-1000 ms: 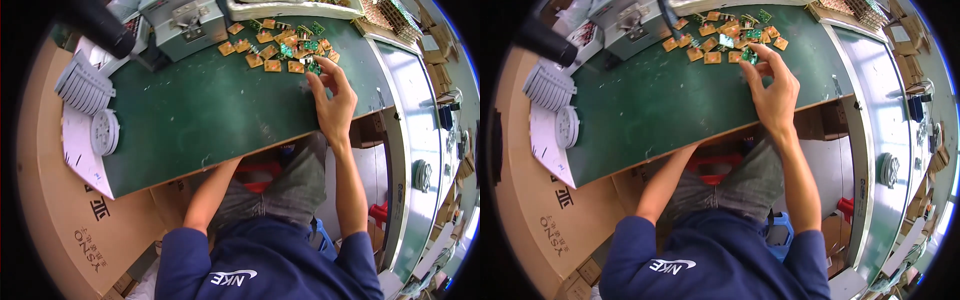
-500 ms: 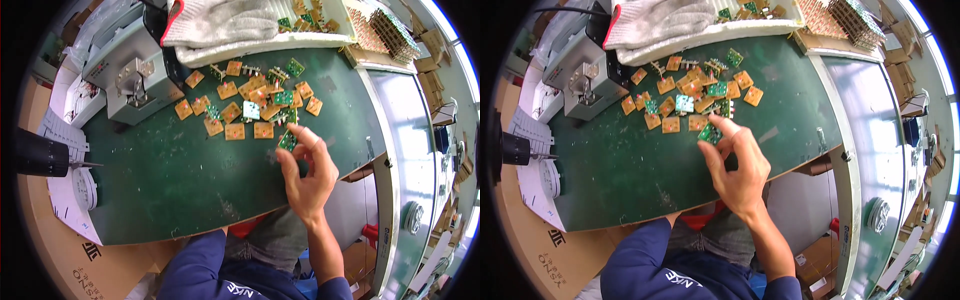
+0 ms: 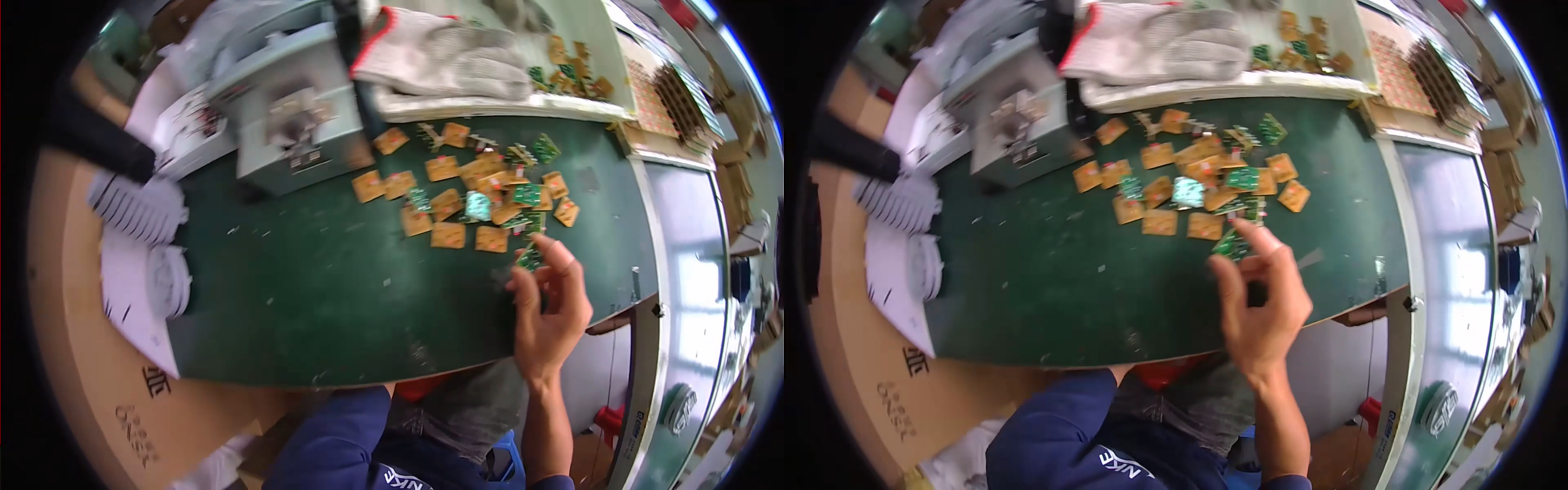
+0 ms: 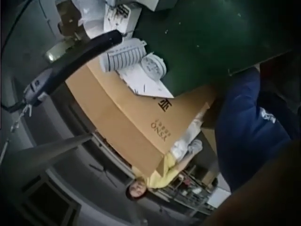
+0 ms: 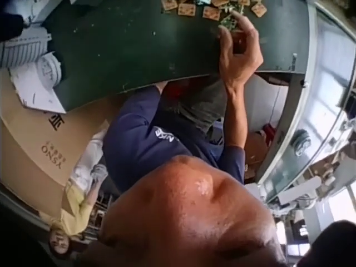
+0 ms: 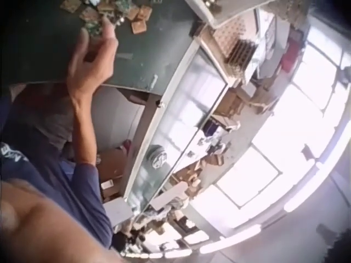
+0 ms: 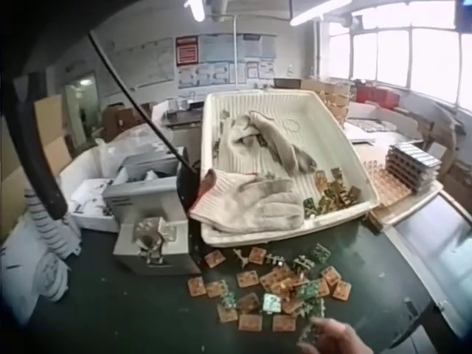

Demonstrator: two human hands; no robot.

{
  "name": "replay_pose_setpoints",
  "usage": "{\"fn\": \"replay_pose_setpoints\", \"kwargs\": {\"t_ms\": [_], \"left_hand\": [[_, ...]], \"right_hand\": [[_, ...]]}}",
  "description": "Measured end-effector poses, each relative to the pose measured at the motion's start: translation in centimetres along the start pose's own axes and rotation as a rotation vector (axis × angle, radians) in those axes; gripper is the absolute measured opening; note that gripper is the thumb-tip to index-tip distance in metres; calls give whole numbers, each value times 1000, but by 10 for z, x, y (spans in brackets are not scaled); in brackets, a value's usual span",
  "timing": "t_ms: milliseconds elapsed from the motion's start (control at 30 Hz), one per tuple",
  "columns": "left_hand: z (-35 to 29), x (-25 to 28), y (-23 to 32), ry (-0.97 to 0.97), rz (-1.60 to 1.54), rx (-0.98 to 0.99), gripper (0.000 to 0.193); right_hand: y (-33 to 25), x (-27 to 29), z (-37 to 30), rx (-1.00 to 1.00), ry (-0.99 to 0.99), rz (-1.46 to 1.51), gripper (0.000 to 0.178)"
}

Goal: Assemble small components onto a circular base and use a press to secure them.

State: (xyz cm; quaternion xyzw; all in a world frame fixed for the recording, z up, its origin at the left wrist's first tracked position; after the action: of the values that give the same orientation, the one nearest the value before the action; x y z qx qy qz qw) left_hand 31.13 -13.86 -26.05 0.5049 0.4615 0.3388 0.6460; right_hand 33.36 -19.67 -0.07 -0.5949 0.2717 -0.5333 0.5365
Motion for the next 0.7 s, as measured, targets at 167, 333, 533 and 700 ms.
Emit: {"fn": "replay_pose_setpoints", "kwargs": {"t_ms": [167,333,533,700], "left_hand": [[-90,-14,32,80,246,68,42],[-161,-54,75,-23,457,45,38],[-301,-40,305,505,544,-58,39],[-393,43,375,1519,1848,-25,63]], "right_hand": [[4,2,0,-39,68,-28,33],[8,4,6,-26,77,-22,33],[9,-4,8,74,70,-183,32],[1,-9,7,152,30,-243,32]]}}
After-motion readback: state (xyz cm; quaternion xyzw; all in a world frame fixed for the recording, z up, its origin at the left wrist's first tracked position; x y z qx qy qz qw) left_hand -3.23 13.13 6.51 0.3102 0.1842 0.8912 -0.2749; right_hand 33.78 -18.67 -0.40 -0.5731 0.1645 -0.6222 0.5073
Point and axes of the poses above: each hand's wrist, its own z-axis towards the middle knuckle, its own x-axis out of the back of the hand, y = z × x, the point moved 7 cm from there along z, towards the middle knuckle, and after that the axes turned 13 degrees about -x, right-handed, at the moved point
